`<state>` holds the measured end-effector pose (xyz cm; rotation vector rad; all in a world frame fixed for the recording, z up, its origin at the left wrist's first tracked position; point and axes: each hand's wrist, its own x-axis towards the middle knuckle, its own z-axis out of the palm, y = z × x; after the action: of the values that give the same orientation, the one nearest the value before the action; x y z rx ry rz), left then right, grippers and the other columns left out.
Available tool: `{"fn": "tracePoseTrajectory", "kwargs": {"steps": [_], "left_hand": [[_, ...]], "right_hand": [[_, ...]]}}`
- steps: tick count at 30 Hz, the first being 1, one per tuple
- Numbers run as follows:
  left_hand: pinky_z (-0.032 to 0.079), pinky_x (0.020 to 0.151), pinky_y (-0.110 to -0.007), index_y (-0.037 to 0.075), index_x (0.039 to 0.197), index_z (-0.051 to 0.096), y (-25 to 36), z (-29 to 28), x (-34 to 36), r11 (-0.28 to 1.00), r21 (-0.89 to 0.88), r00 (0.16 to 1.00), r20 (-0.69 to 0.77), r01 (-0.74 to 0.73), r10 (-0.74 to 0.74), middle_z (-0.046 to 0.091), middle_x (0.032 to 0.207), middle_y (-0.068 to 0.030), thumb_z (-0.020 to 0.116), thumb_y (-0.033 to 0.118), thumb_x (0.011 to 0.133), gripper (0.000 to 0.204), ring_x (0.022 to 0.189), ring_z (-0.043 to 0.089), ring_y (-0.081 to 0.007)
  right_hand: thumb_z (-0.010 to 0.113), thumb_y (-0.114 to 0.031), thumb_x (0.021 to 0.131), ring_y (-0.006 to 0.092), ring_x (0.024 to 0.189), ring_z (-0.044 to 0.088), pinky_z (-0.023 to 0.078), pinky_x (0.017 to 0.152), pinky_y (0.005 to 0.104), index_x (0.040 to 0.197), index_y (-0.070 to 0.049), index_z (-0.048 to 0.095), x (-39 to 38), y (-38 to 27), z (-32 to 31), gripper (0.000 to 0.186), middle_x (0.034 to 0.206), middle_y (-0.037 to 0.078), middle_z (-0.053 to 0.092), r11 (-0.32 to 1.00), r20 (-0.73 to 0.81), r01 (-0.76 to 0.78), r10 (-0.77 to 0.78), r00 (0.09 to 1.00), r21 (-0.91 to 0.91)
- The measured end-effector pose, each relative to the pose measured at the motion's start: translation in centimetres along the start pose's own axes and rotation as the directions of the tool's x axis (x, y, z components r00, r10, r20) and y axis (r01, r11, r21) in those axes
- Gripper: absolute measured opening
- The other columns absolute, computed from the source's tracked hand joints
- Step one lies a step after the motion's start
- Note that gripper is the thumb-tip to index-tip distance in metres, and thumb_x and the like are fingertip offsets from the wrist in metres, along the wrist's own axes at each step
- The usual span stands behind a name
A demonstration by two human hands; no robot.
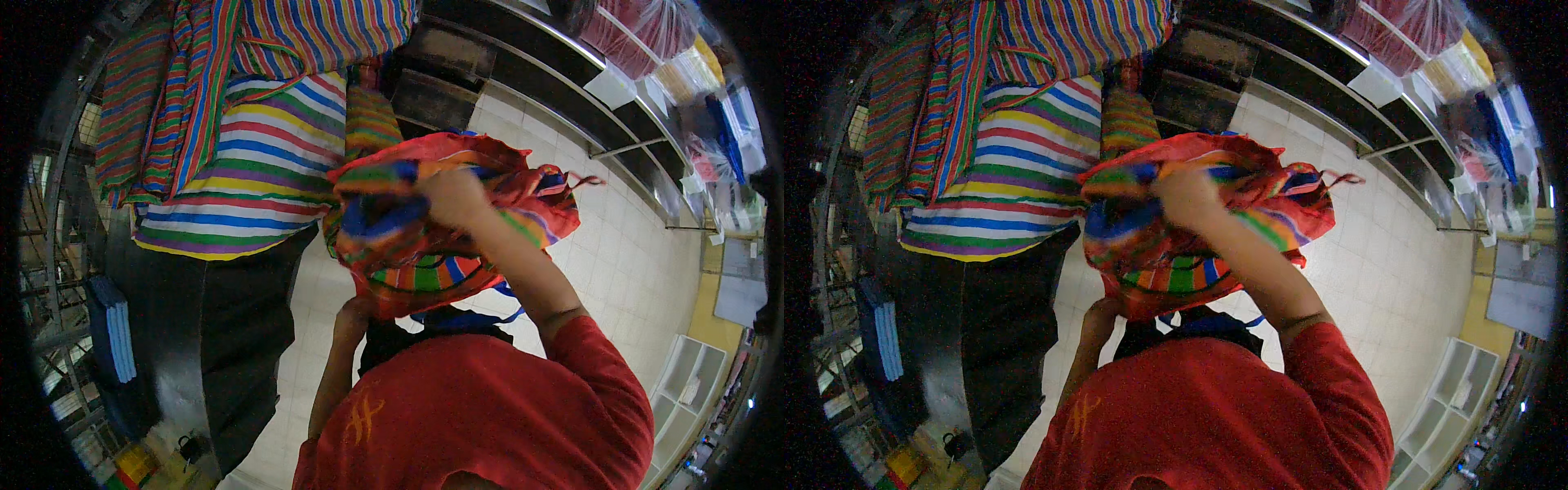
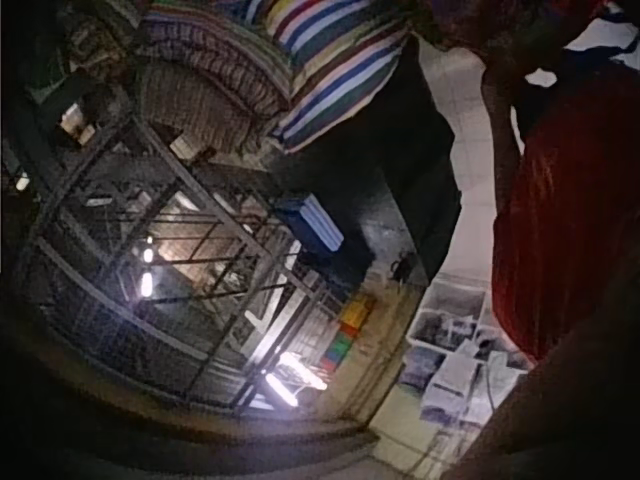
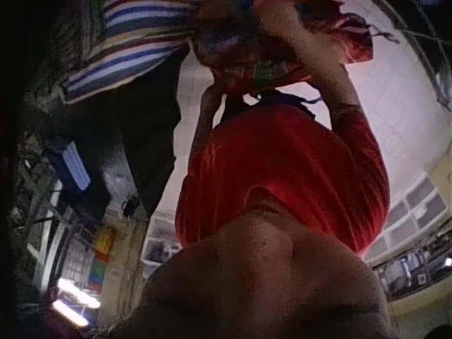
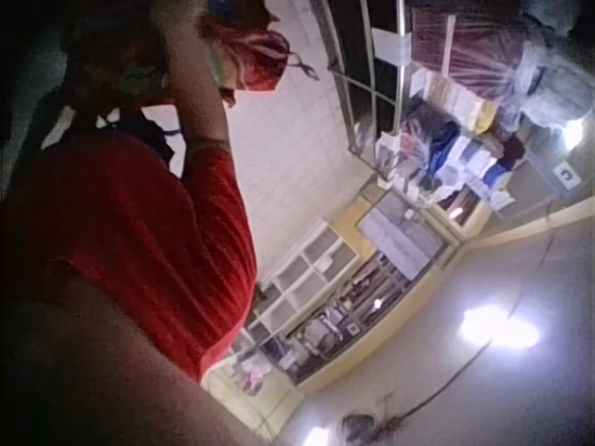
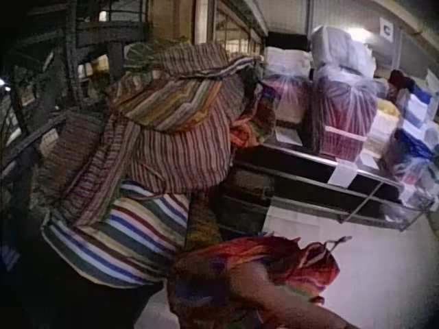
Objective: The person repeatedly picks up colorful striped tote bags from a pile, folds them by hand, and places them into another bag. The process is repeated continuously throughout the clip.
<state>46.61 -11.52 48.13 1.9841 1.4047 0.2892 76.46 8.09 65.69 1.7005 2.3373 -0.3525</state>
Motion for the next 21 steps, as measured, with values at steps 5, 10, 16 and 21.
{"fn": "tracePoseTrajectory", "kwargs": {"steps": [5, 10, 16, 21], "left_hand": [[0.053, 0.083, -0.042, 0.017, 0.094, 0.073, 1.2, -5.3, 1.5, 0.983, 0.062, 0.965, 0.187, 0.173, -0.182, 0.072, 0.095, -0.0085, 0.059, 0.015, 0.084, 0.017, 0.095, 0.067, -0.0297], [0.049, 0.087, -0.047, 0.012, 0.133, 0.053, 10.5, -9.3, 6.2, 0.976, 0.21, 0.964, -0.242, -0.058, 0.109, 0.059, 0.127, -0.0116, 0.08, 0.042, 0.068, 0.077, 0.116, 0.057, -0.0293], [0.05, 0.086, -0.046, 0.022, 0.15, 0.035, 12.1, -2.7, 14.7, 0.989, 0.134, 0.995, 0.091, -0.056, 0.044, 0.063, 0.117, -0.0145, 0.077, 0.021, 0.071, 0.09, 0.107, 0.061, -0.0335], [0.05, 0.091, -0.047, 0.022, 0.139, 0.052, 5.6, -0.4, 18.5, 0.978, 0.209, 0.967, 0.242, 0.026, -0.078, 0.066, 0.115, -0.021, 0.06, 0.0, 0.073, 0.071, 0.104, 0.063, -0.0393]], "right_hand": [[0.057, -0.016, 0.082, 0.0312, 0.095, 0.069, 0.055, 0.078, 0.0459, 0.096, -0.017, 0.073, -2.2, -5.3, 10.0, 0.021, 0.092, 0.012, 0.07, 0.959, 0.268, 0.265, -0.284, 0.921, 0.104], [0.064, -0.018, 0.076, 0.0306, 0.091, 0.069, 0.054, 0.077, 0.0441, 0.095, -0.014, 0.072, -1.1, -5.4, 16.1, 0.021, 0.093, 0.011, 0.071, 0.942, 0.176, 0.267, -0.304, 0.936, 0.204], [0.067, -0.021, 0.08, 0.027, 0.105, 0.065, 0.048, 0.092, 0.0451, 0.105, -0.009, 0.069, -6.1, -3.9, 10.2, 0.029, 0.106, 0.01, 0.07, 0.959, -0.139, 0.215, -0.191, 0.972, 0.185], [0.075, -0.013, 0.076, 0.0318, 0.111, 0.059, 0.045, 0.093, 0.0446, 0.108, -0.007, 0.064, -17.2, 8.1, 8.8, 0.034, 0.115, 0.012, 0.065, 0.871, -0.655, -0.032, 0.393, 0.645, 0.49]]}}
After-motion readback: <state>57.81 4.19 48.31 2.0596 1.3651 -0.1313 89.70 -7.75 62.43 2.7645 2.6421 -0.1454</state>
